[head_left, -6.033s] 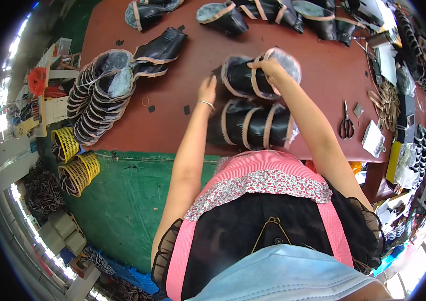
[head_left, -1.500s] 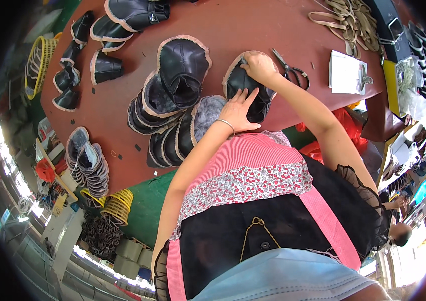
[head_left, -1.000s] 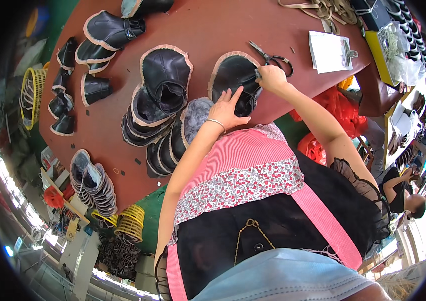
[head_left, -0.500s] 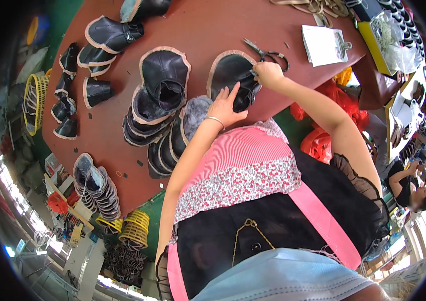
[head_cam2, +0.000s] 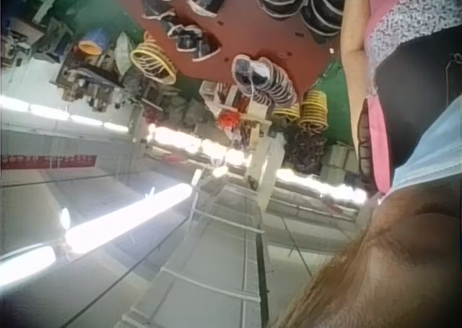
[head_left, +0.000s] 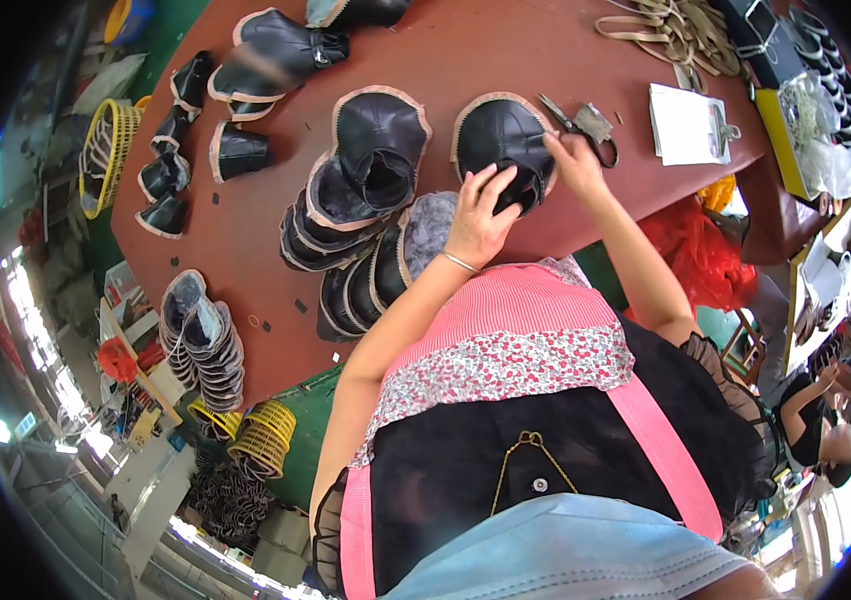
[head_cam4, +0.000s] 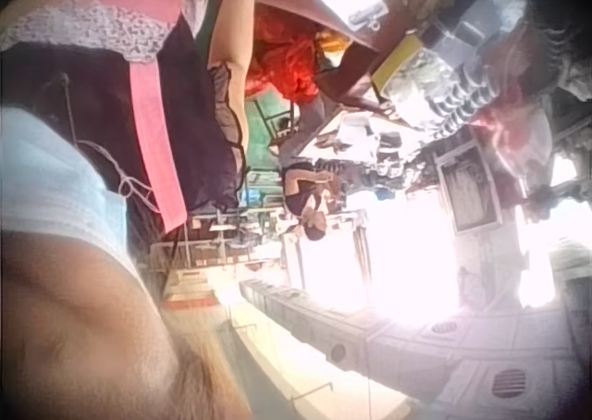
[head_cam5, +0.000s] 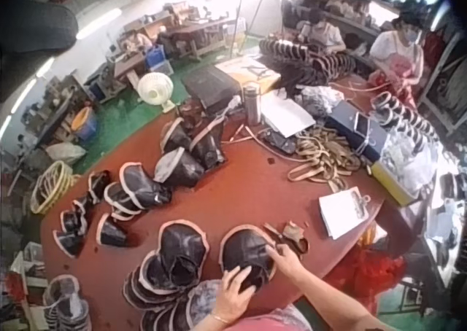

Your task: Inspecting and trimming threads from shoe uppers on a factory workbench.

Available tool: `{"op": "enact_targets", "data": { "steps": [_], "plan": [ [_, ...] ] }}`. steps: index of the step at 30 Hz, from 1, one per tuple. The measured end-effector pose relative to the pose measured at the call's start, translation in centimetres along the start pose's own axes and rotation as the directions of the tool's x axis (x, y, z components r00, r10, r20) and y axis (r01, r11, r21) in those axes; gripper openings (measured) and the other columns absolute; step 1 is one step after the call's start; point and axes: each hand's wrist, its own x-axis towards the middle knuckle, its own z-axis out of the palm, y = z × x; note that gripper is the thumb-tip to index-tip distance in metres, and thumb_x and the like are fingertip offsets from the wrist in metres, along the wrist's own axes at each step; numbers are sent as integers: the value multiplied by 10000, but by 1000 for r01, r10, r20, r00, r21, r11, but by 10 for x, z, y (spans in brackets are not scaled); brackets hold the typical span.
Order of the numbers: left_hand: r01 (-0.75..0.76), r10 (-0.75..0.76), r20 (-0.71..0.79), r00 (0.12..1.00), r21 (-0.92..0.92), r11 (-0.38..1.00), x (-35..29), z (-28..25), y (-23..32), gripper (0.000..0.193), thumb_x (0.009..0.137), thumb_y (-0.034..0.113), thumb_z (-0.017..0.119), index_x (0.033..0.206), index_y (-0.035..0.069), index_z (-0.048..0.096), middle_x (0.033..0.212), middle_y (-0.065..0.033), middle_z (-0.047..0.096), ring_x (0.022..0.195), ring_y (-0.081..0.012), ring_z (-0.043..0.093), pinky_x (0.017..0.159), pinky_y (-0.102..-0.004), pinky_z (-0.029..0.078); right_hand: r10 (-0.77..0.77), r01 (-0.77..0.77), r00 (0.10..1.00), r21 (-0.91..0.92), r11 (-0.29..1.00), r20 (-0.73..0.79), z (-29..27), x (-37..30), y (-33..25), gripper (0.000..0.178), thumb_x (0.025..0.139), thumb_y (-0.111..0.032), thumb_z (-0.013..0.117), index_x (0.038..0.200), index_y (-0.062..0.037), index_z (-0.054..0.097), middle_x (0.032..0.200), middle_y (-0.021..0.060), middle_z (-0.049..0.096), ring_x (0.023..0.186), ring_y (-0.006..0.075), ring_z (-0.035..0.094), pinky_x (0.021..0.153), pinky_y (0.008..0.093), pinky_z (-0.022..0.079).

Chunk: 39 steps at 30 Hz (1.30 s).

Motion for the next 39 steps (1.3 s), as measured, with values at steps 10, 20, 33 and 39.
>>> {"op": "enact_targets", "data": {
  "steps": [10,20,33,39],
  "plan": [
    [152,-172,-1,985,476,866,-23,-129,8,93,828,134,663,919,119,672,1254,-40,619,1223,-239,553,1085,-530,394,-124,-351,789,606,714,602,123,-36,-105,584,1009,-553,509,1356,-85,539,1269,83,620,1128,196,589,989,362,459],
    [625,-636,-102,765,353,696,-45,-131,-98,528,813,339,789,1197,29,601,1031,-144,654,1010,-348,580,862,-448,498,-82,-649,577,517,559,813,194,48,-108,767,935,-689,524,1332,-34,560,1201,26,633,1113,158,547,1027,342,389],
    [400,-793,143,592,-907,135,-39,-167,-112,470,1079,408,452,1455,125,459,1328,-43,611,1134,-191,627,889,-380,542,-576,477,729,330,815,369,97,-114,-229,506,761,-141,877,1137,93,630,918,58,677,781,82,594,651,290,496],
    [676,-509,-461,727,351,648,-87,-207,-173,274,972,326,621,1142,113,651,1083,-99,694,1079,-328,613,923,-443,480,-313,370,827,-33,929,466,126,-73,-209,284,783,-155,837,861,84,707,791,102,716,698,137,648,657,348,529]
  ]
}}
